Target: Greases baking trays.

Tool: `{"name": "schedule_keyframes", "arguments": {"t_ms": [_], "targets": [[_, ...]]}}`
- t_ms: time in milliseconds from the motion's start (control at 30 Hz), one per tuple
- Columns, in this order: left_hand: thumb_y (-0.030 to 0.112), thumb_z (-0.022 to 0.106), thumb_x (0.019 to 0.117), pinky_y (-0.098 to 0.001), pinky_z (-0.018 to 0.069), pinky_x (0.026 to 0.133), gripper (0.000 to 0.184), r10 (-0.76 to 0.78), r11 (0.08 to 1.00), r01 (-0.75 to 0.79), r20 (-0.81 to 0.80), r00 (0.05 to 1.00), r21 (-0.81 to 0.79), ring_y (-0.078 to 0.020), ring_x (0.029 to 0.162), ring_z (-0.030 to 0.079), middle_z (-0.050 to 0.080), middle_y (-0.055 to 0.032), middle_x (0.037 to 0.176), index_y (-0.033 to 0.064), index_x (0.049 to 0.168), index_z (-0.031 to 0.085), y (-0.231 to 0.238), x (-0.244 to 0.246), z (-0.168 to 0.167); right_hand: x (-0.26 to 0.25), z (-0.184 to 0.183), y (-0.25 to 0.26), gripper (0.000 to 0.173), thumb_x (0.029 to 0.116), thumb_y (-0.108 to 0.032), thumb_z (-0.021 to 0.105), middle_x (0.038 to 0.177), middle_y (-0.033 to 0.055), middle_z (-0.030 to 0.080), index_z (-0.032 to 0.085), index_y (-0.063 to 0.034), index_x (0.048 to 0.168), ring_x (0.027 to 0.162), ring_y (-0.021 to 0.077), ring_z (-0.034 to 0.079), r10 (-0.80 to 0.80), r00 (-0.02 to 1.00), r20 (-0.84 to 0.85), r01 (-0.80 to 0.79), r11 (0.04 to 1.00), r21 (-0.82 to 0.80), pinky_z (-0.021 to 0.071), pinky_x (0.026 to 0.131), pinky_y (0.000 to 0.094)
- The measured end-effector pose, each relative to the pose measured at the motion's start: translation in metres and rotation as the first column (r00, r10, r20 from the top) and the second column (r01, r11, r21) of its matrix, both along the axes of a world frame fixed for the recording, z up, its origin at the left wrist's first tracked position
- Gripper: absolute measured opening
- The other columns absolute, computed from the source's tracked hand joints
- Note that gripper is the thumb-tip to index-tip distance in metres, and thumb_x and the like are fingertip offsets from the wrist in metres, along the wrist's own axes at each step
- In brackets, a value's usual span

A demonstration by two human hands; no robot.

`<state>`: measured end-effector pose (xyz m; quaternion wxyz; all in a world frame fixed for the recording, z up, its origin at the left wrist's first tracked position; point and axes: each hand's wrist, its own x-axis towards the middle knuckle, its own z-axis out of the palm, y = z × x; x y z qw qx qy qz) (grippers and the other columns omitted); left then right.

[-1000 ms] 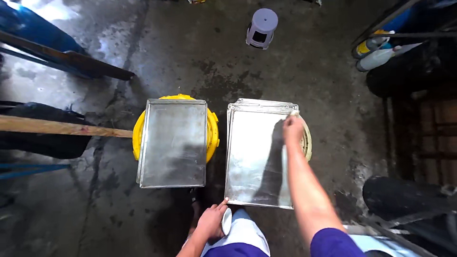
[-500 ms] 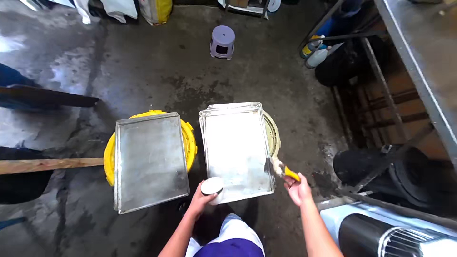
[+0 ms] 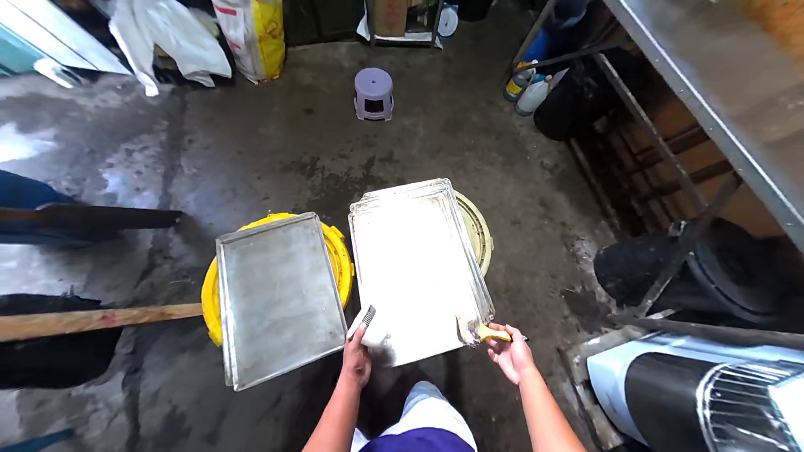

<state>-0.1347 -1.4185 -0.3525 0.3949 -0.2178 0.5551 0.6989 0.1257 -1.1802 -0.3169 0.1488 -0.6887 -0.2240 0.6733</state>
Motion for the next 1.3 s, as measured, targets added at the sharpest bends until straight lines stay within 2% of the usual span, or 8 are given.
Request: {"name": "schedule_keyframes", "arguments": {"t_ms": [467,633,700,800,1033,1133,1233,1300], "targets": [[0.025,0.060,0.0938,-0.0371,0.0566,0.095,0.058,0.188,0.977,-0.212,-0.344,0.920,-0.034,-0.0166,0.109,0.066,0.065,-0.0146,0.124,-0.0012,0.142,0.044,-0.241,-0.117,0.007,-0.137,-0.001,-0.212,0.044,0.1120,-0.030,0.036,0.110,0.0157,0.072,0.069,-0.0019,0.116,0.095,0.0278,0.069,0.589,0.802,-0.101,-0.594,0.804,-0.022,0.0567,0.078,0.0462],[0.020,0.088,0.0693,-0.0429,0.0433,0.114,0.111,-0.124,0.957,-0.037,-0.522,0.844,-0.287,-0.0286,0.142,0.043,0.033,-0.0235,0.160,-0.0003,0.158,0.024,-0.278,-0.166,0.002,-0.199,0.006,-0.248,0.050,0.1129,-0.033,0.030,0.150,0.0149,0.055,0.069,-0.0055,0.129,0.145,0.0299,0.044,0.714,0.700,0.031,-0.696,0.672,0.253,0.0384,0.114,0.0565],[0.031,0.095,0.0575,-0.0445,0.0353,0.121,0.118,-0.366,0.905,0.096,-0.643,0.673,-0.415,-0.0334,0.150,0.031,0.020,-0.0266,0.165,-0.0033,0.153,0.034,-0.274,-0.168,0.006,-0.218,0.025,-0.251,0.053,0.1131,-0.033,0.027,0.136,0.0123,0.066,0.069,-0.0046,0.128,0.128,0.0228,0.059,0.677,0.734,0.056,-0.642,0.665,0.381,0.0491,0.105,0.0472],[0.038,0.095,0.0608,-0.0504,0.0324,0.122,0.109,-0.599,0.801,0.290,-0.709,0.374,-0.524,-0.0366,0.149,0.035,0.032,-0.0261,0.161,-0.0010,0.149,0.043,-0.255,-0.152,0.023,-0.232,0.071,-0.245,0.051,0.1137,-0.029,0.027,0.107,0.0098,0.073,0.065,0.0005,0.127,0.080,0.0130,0.068,0.710,0.700,-0.082,-0.584,0.634,0.508,0.0579,0.068,0.0296],[0.035,0.092,0.0662,-0.0470,0.0408,0.117,0.092,-0.666,0.634,0.520,-0.746,-0.011,-0.573,-0.0293,0.134,0.055,0.062,-0.0146,0.138,0.0024,0.142,0.052,-0.174,-0.086,0.057,-0.223,0.106,-0.239,0.027,0.1007,-0.026,0.062,0.114,0.0109,0.074,0.076,-0.0061,0.114,0.111,0.0163,0.068,0.910,0.140,0.390,-0.771,-0.147,0.619,0.0529,0.103,0.0349],[0.039,0.091,0.0684,-0.0443,0.0412,0.117,0.091,-0.738,0.501,0.606,-0.671,-0.075,-0.618,-0.0272,0.135,0.054,0.061,-0.0131,0.140,0.0038,0.143,0.052,-0.150,-0.065,0.051,-0.198,0.088,-0.227,0.027,0.1027,-0.022,0.060,0.114,0.0099,0.074,0.074,-0.0033,0.115,0.106,0.0131,0.069,0.960,0.196,0.199,-0.826,0.052,0.561,0.0549,0.099,0.0333],[0.039,0.092,0.0664,-0.0426,0.0378,0.120,0.098,-0.836,0.360,0.668,-0.543,-0.079,-0.652,-0.0284,0.139,0.050,0.056,-0.0145,0.146,0.0040,0.147,0.048,-0.132,-0.049,0.034,-0.156,0.087,-0.188,0.027,0.1056,-0.019,0.054,0.096,0.0101,0.075,0.070,0.0019,0.115,0.081,0.0159,0.073,0.839,0.542,-0.052,-0.754,0.513,0.410,0.0633,0.079,0.0350],[0.038,0.092,0.0670,-0.0432,0.0334,0.122,0.104,-0.876,0.264,0.697,-0.469,-0.117,-0.666,-0.0298,0.145,0.044,0.046,-0.0159,0.156,0.0031,0.151,0.042,-0.118,-0.037,0.019,-0.123,0.087,-0.153,0.026,0.1052,-0.017,0.055,0.095,0.0116,0.075,0.070,0.0028,0.114,0.080,0.0174,0.074,0.684,0.724,0.088,-0.640,0.619,0.455,0.0638,0.077,0.0352]]}}
